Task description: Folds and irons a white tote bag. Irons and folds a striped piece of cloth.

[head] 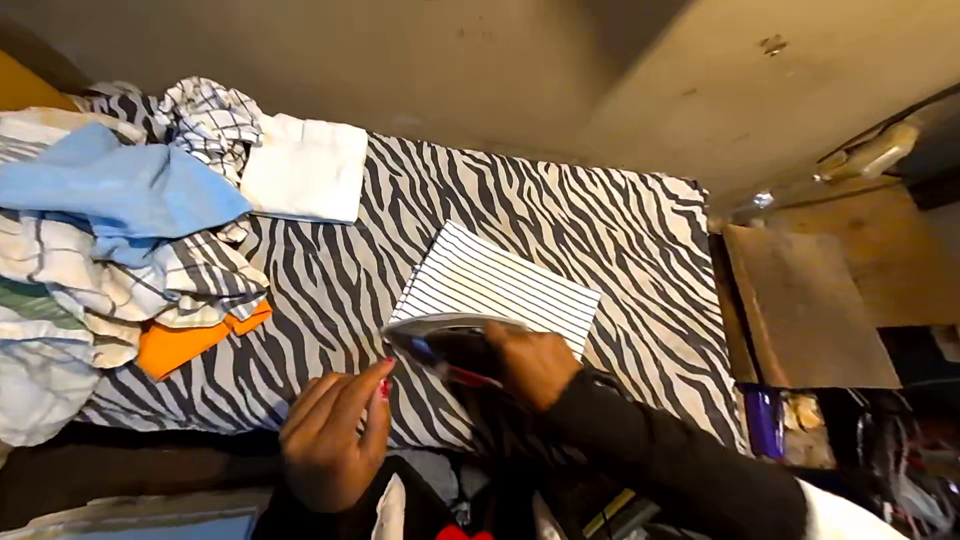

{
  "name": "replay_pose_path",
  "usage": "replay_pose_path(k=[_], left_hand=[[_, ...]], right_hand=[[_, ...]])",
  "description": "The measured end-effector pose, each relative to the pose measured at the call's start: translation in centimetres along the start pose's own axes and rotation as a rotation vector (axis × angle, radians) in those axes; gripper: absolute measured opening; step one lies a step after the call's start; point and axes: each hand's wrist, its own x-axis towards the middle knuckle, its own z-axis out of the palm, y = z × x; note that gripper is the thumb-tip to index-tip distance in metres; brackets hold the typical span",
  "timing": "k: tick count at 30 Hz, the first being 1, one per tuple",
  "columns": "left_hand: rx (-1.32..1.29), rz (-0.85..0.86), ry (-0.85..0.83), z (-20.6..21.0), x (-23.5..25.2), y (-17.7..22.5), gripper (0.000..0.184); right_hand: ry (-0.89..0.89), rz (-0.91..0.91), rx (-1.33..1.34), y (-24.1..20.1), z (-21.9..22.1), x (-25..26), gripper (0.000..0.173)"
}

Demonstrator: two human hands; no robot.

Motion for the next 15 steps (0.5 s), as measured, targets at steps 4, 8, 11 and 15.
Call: replay_pose_path(k=[4, 8, 11, 15], left_hand=[[-0.004, 0.074, -0.204, 4.4, -3.9, -1.3, 0.028], [0.173, 0.047, -0.411, 7.2, -5.6, -4.3, 0.055], [0.233, 0.007, -0.394, 7.3, -6.0, -4.9, 0.052], [0.242, 0.015, -0.346, 7.4, -5.7, -4.8, 0.047]], right_hand=[[0.281, -0.031, -0.144, 5.1, 0.7, -0.4, 0.019], [0.193, 0.016, -0.086, 3.5, -1.2, 5.8, 0.015], [0.043, 0.175, -0.040, 1.8, -4.3, 12.1, 0.025], [-0.005, 0.191, -0.047, 1.4, -6.3, 16.2, 0.026]])
